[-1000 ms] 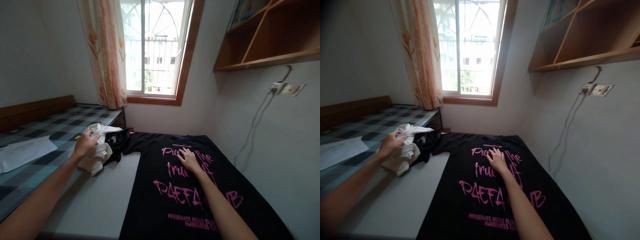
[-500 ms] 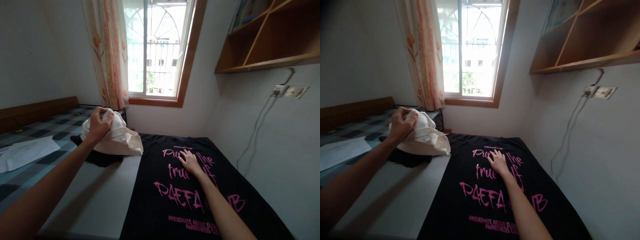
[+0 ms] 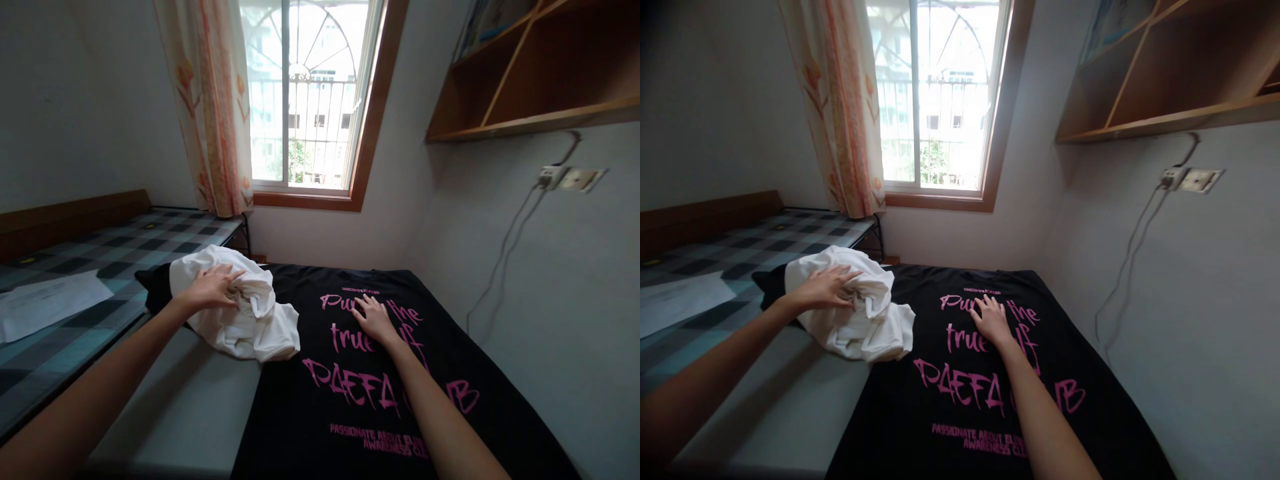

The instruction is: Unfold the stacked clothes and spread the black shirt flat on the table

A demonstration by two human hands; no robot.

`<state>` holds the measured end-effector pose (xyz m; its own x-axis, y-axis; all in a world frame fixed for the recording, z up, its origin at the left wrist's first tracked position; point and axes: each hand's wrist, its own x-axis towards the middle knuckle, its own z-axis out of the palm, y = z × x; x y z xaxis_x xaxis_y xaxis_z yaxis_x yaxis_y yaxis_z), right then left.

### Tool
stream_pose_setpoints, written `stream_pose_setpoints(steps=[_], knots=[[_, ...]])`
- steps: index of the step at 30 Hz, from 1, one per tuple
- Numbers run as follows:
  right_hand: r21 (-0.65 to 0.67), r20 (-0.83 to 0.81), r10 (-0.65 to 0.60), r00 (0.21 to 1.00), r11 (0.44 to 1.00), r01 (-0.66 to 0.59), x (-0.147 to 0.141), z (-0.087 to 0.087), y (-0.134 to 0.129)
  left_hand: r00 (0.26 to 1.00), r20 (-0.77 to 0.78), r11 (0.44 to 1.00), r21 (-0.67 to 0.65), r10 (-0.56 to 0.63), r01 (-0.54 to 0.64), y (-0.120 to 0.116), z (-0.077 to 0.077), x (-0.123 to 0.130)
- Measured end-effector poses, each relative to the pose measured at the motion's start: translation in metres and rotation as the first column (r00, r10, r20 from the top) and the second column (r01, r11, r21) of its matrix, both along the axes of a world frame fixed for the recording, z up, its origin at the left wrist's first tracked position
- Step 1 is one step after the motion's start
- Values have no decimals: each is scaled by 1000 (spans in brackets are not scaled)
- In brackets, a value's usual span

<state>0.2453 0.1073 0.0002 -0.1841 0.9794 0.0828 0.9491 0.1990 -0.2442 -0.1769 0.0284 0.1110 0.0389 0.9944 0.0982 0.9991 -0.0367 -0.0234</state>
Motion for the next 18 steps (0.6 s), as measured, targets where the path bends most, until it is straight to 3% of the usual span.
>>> stream_pose_setpoints(steps=[4,7,10,13,15,17,18], knots=[[5,8,2,1000,1000,-2,0,-2,1,997,-73,992,122,-19,28,-3,-26,4],[10,7,6,1000,1000,-6,0,-4,1,993,-115,975,219,4,22,-4,-33,19],[51,-32,7,999,999,-6,0,-2,0,995,-55,967,246,82,-67,-2,-22,35],[123,-201,74,977,991,-50,-3,5,-2,989,57,934,326,135,-146,6,3,54],[129,-417,193,888,980,-153,-10,10,-6,975,197,891,417,105,-180,13,22,73],[82,-645,296,704,943,-321,-19,13,-13,920,391,866,462,-4,-193,19,36,101],[61,-738,314,597,913,-404,-24,13,-17,872,476,872,469,-117,-140,21,41,118]])
